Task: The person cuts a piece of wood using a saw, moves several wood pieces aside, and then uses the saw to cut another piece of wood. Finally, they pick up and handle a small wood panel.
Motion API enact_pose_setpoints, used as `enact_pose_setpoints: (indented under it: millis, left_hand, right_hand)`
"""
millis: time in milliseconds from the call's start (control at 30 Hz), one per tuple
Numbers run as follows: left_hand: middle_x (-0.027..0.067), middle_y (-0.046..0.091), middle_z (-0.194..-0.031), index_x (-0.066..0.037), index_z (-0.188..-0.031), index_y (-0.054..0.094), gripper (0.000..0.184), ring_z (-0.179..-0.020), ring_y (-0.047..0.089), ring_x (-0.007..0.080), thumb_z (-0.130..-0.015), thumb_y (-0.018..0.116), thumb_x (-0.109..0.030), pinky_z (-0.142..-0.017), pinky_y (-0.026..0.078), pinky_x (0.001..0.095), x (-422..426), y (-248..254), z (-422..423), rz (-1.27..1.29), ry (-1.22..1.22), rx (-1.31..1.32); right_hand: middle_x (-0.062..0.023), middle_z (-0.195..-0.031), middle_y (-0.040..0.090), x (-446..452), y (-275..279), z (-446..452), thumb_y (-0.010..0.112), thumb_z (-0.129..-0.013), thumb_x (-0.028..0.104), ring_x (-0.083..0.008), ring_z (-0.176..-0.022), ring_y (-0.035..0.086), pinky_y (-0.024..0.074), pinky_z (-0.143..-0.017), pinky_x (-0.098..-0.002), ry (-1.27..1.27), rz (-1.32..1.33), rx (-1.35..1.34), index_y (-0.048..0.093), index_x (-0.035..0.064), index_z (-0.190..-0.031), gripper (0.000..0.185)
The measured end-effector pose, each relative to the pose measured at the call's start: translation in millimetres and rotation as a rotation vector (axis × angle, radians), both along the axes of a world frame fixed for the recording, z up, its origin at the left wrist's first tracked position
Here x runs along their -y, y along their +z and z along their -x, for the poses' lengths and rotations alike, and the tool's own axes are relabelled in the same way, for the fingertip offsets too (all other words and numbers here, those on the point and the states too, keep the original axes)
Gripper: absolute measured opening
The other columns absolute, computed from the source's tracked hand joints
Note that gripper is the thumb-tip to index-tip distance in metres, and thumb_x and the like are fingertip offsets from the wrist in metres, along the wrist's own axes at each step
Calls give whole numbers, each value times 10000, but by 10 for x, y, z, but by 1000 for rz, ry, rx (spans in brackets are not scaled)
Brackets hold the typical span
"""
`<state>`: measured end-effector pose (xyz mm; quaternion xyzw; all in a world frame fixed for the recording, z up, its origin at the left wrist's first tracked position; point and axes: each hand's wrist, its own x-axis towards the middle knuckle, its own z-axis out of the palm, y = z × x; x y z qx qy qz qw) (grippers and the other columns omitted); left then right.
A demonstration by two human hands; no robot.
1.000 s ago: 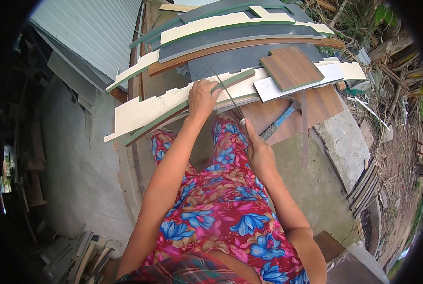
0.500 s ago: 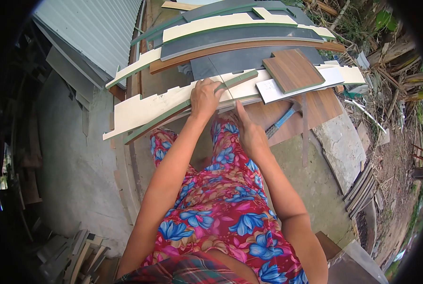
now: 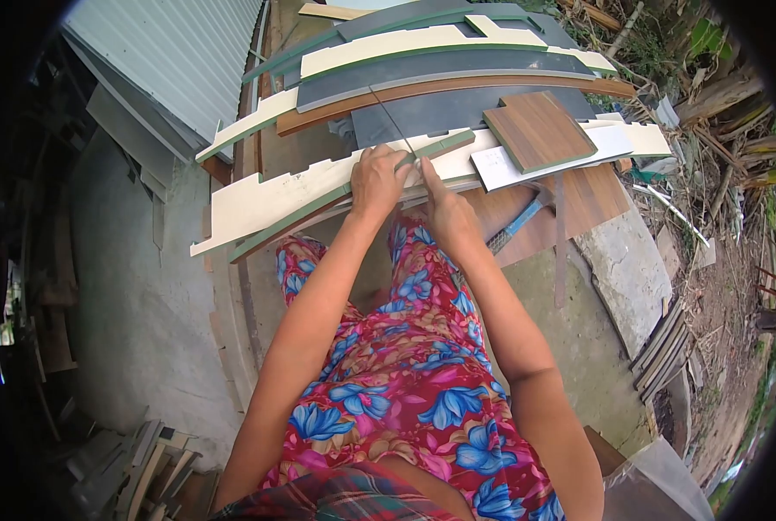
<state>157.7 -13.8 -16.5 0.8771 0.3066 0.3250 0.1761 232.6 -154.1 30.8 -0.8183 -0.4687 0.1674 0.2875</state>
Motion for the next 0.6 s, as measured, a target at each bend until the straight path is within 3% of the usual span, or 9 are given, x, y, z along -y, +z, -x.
enact_pose_setpoints:
  millis: [67,167,267,367,467,600]
  left_hand:
    - [111,657,-890,-82,-922,735,193,-873,610,355,-756,762,-177,-746,495,463,6,23,12,11,-5,13]
    - [109,656,-878,-82,-925,737,198,-864,610,353,-757,763,-182,-743,494,462,7,27,12,-4,-12,46]
    - [110,659,-881,-79,-929,738,204,-865,609,353,-756,764,-182,-741,492,462,1,16,12,-19,-22,55]
    - [116,659,-892,-75,-929,736,203,-875,609,353,-755,762,-176,-739,494,463,9,39,12,-2,-21,41]
    - [91,648,-907,-82,-914,736,195,-926,598,307,-765,771,-203,-746,472,450,-4,-17,-8,-4,1,6]
    - [87,651,-914,-92,-911,736,187,-925,600,310,-768,770,-208,-760,481,457,-13,-12,5,-3,3,-14]
  right_hand:
    - [-322,-956,635,308,-143,64,469,-925,26,-492,-895,622,465,-744,-538,8,-74,33,329,175,-1514,624]
    - [-332,-928,628,898,-224,206,477,-930,26,-495,-882,621,460,-730,-540,15,-156,23,324,180,-1518,627]
    - [-332,-926,628,1094,4,276,487,-936,48,-496,-870,621,461,-721,-541,-39,11,-53,324,177,-1517,617]
    - [-331,-960,626,721,44,96,489,-947,69,-498,-895,614,466,-756,-534,-4,39,0,332,164,-1510,592]
    - [-327,-1108,611,126,197,-24,430,-989,68,-493,-1035,585,475,-874,-495,19,145,-21,343,136,-1505,528]
    - [-339,-1009,616,-80,-36,-53,451,-972,76,-502,-961,598,467,-814,-527,22,-7,30,338,134,-1501,544]
